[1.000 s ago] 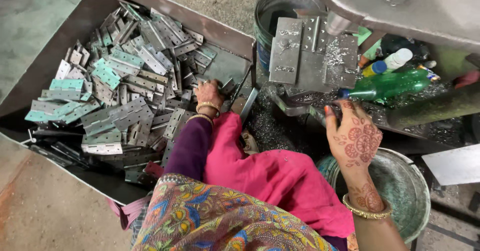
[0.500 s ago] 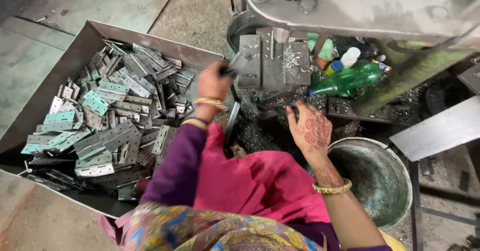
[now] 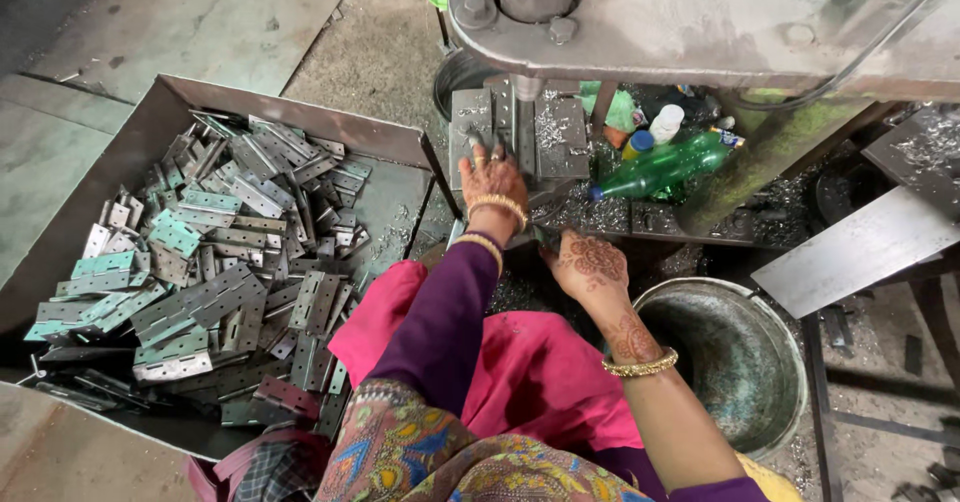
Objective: The person picks up a metal bracket from a bin, places it under a pressing machine, and uses a lever to punch holes into the metal piece repeatedly.
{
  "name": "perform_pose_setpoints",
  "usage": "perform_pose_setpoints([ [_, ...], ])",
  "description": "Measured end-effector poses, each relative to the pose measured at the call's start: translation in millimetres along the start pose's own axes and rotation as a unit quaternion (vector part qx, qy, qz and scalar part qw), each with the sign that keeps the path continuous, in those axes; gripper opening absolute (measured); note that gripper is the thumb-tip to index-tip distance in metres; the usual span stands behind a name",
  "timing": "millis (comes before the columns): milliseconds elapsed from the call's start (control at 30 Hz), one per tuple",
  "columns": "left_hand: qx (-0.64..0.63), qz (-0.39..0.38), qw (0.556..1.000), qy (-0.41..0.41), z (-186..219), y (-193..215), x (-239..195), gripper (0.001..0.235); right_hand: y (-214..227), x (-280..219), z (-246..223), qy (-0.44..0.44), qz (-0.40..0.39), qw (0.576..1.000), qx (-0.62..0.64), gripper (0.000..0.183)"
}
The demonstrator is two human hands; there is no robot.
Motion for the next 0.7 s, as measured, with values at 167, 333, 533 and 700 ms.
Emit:
perform_pose_setpoints([
  [167, -0.015, 0.056, 0.998, 0.026, -1.1, -14.9, 12.3, 0.046, -79.1, -31.9, 69.4, 0.067, 0.071, 0.994, 0.038, 0.037],
  [333, -0.022, 0.079, 0.997, 0.005, -2.7, -25.5, 9.6, 0.040, -82.9, -10.5, 79.9, 0.133, 0.110, 0.984, 0.050, 0.035],
  [533, -0.024, 0.122, 0.992, 0.029, -4.9, -26.5, 46.6, 0.037, -64.3, -4.3, 69.5, 0.086, 0.061, 0.994, 0.003, 0.039],
  [700, 0.009, 0.126, 0.992, 0.006, -12.0, -12.6, 19.9, 0.049, -89.2, -5.1, 84.8, 0.076, 0.065, 0.989, 0.109, 0.033],
])
Point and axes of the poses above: each hand's wrist, its own x-axis towards the middle knuckle, its own y-axis out of the back of the hand, z = x × y, the point moved 4 cm from there along x, towards the middle knuckle, and after that the axes turned 12 degrees about x, right-handed, at the moved point
